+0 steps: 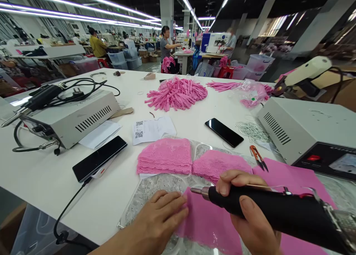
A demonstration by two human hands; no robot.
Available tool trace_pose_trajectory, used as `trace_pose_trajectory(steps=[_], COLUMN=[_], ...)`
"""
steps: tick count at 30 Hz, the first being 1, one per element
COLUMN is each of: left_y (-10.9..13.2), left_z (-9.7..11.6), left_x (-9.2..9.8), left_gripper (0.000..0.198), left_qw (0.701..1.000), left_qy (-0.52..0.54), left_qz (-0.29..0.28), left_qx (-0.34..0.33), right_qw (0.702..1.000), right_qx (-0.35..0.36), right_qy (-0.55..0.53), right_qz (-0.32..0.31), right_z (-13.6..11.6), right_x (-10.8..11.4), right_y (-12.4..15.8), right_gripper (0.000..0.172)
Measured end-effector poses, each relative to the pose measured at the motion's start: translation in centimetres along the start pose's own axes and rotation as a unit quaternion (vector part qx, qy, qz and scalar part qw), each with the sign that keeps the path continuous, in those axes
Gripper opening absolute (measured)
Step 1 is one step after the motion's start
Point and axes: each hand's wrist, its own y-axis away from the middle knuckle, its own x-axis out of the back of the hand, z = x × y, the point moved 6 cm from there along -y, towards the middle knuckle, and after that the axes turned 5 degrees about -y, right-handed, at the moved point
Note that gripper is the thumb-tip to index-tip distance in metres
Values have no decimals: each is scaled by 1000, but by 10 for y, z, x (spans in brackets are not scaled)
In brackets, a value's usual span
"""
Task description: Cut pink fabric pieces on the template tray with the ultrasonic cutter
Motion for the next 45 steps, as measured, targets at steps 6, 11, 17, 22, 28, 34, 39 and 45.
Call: trace_pose_trajectory(steps=[6,11,17,22,28,34,39,45], left_y=[-1,0,0,0,-5,16,37,37], left_z=[2,0,0,0,2,2,2,5], left_x=[-15,-18,-19,-16,-11,9,16,18], left_gripper=[21,22,21,20,23,19,17,19], left_qw=[999,999,999,999,999,997,995,994], left_qy=[-28,-21,-31,-26,-34,-59,-82,-70], left_qz=[42,38,9,22,22,58,60,76], left_qx=[-15,-14,-20,-17,-17,-1,23,28], right_qw=[1000,1000,1000,999,999,999,998,998], right_qx=[1,-7,2,11,-2,-32,-45,-53], right_qy=[20,13,8,23,22,1,-1,-6], right_qz=[3,-7,-17,-20,-23,-16,-39,-45], right_z=[4,7,11,9,8,8,9,10], right_x=[-7,-5,-7,-8,-9,-10,-15,-15], right_y=[-1,-3,-1,-2,-4,-1,2,3], right_gripper=[17,15,13,13,11,14,14,12])
